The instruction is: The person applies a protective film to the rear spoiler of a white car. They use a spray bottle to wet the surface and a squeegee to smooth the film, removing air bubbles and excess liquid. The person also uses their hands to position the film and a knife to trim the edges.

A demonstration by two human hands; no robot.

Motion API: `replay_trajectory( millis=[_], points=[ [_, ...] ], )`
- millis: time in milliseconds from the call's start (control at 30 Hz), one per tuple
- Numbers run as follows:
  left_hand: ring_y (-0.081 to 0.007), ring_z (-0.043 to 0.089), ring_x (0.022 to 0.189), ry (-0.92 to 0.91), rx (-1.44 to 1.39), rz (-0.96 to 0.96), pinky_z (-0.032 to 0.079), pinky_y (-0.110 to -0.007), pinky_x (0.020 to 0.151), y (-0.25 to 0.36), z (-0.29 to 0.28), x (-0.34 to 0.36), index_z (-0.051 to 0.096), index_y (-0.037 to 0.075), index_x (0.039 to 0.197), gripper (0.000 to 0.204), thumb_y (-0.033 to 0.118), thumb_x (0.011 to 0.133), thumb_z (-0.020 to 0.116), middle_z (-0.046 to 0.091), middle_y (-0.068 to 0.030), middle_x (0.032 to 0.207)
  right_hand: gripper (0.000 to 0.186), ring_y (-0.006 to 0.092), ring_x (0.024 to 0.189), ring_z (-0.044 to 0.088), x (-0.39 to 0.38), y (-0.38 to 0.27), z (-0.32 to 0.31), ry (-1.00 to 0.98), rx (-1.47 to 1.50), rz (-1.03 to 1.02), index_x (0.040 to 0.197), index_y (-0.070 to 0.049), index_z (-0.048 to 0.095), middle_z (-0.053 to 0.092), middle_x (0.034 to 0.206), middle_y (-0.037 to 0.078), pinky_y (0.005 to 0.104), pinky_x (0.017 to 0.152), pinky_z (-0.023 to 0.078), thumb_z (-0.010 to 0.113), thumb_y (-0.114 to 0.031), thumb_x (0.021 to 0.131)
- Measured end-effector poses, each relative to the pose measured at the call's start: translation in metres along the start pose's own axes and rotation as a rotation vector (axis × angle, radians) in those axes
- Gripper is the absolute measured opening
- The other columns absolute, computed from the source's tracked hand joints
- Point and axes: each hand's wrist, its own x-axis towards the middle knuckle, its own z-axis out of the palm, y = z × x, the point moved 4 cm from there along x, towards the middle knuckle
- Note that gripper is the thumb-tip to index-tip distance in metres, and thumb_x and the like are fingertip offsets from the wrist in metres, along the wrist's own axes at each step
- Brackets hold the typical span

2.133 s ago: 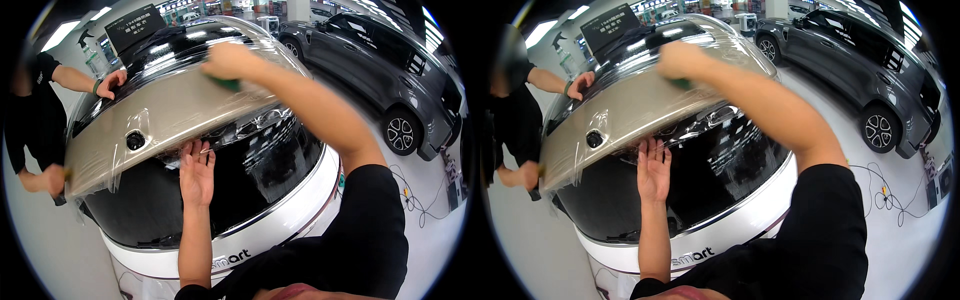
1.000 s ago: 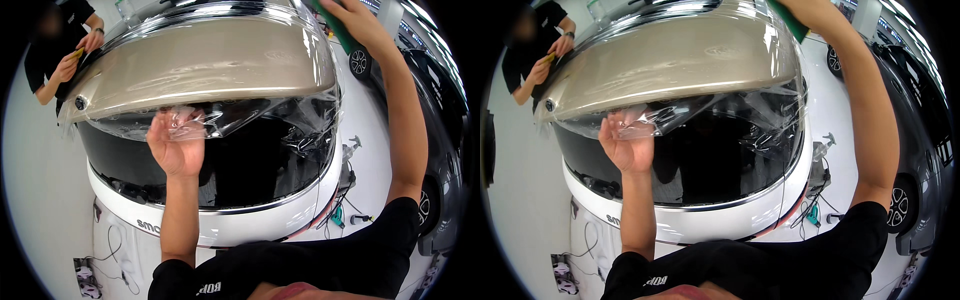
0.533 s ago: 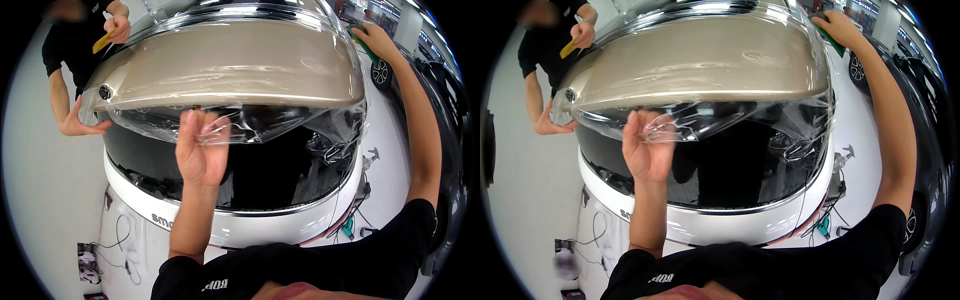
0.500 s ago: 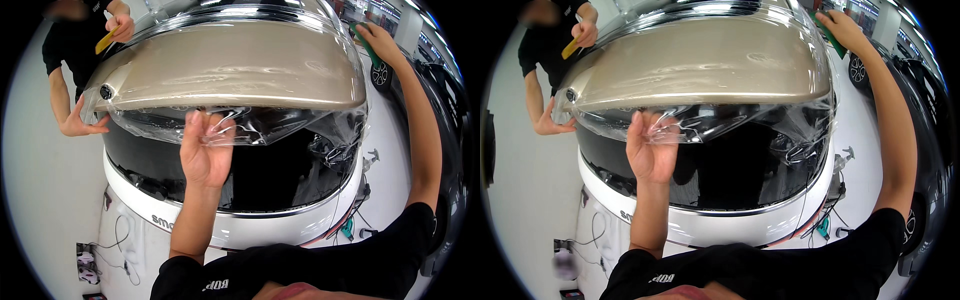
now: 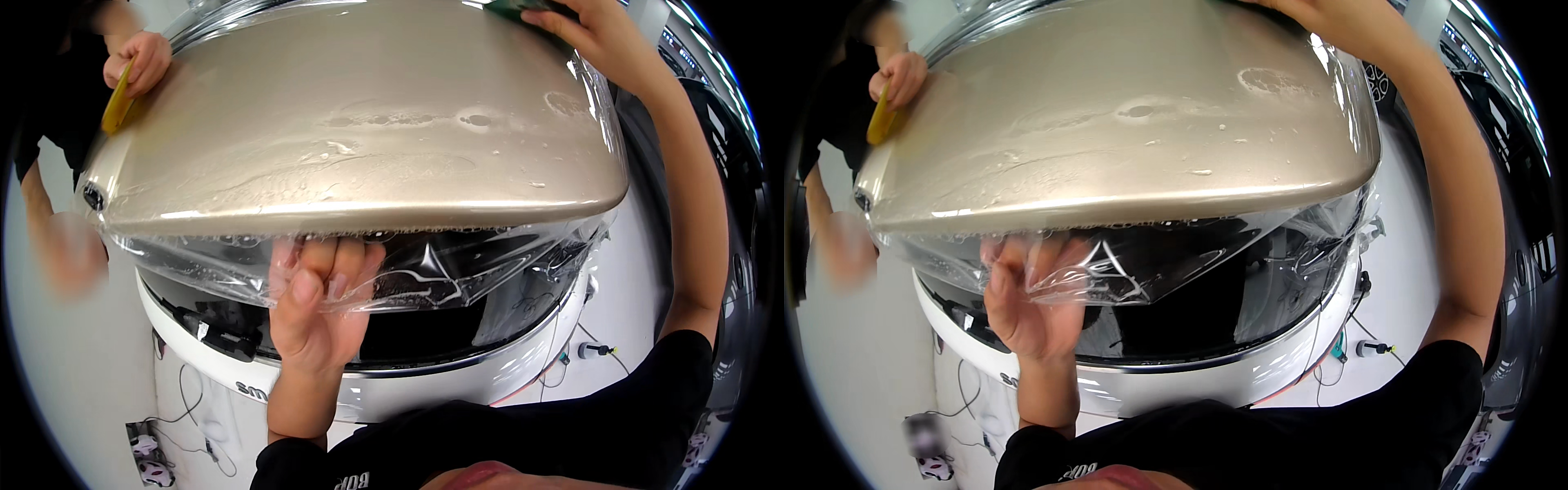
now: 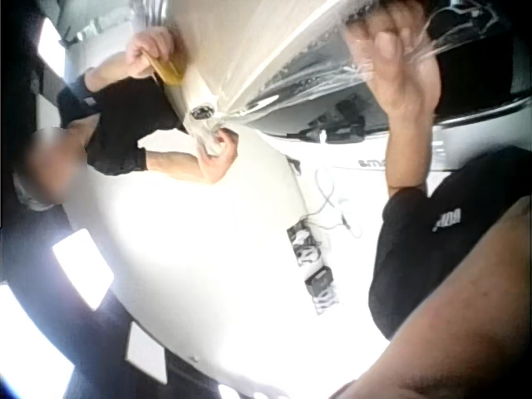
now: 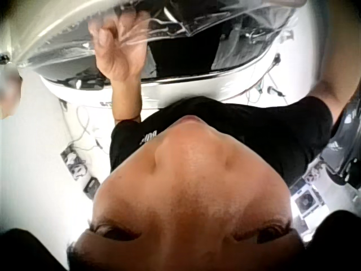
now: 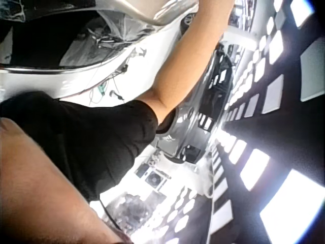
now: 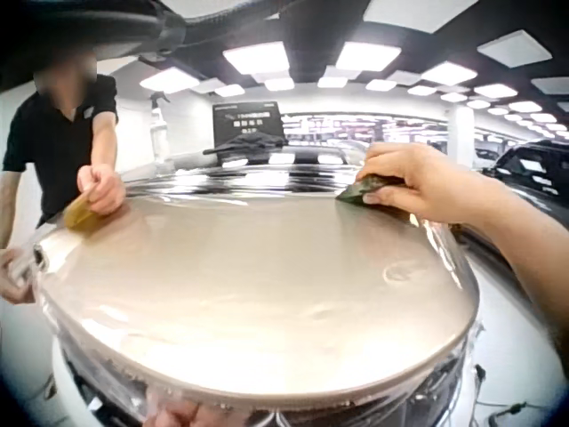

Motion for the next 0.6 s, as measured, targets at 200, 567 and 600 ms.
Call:
replay_trajectory(
  millis=[200,567,600],
  points=[
    [-0.0033,0.056,0.081,-0.077,0.025,0.018,0.018,-0.057,0.123,0.0,-0.018,-0.007,0.066,0.022,0.125,0.025,0.03,0.102,0.057,0.066,0.0109,0.1,0.023,0.0299,0.091,0.064,0.003,0.007,0.007,0.087,-0.22,0.035,0.11,0.002,0.068,0.066,0.099,0.015,0.038,0.08,0.05,0.068,-0.013,0.093],
    [-0.0356,0.049,0.136,-0.148,0.021,0.054,0.041,-0.059,0.112,0.006,-0.033,-0.024,0.039,0.005,0.152,0.06,0.039,0.104,0.046,0.045,-0.0213,0.152,0.026,0.0213,0.087,0.063,-0.023,0.008,0.007,-0.052,0.479,-0.468,0.111,0.001,0.074,0.068,0.1,0.013,0.0298,0.075,0.051,0.074,-0.01,0.087],
    [-0.0358,0.046,0.139,-0.179,0.029,0.071,0.039,-0.059,0.113,0.004,-0.034,-0.024,0.034,0.004,0.155,0.063,0.04,0.104,0.045,0.041,-0.0214,0.155,0.025,0.0218,0.086,0.063,-0.018,0.011,0.013,-0.014,0.524,-0.533,0.111,0.001,0.074,0.068,0.1,0.012,0.0301,0.074,0.051,0.073,-0.01,0.088]
  ],
)
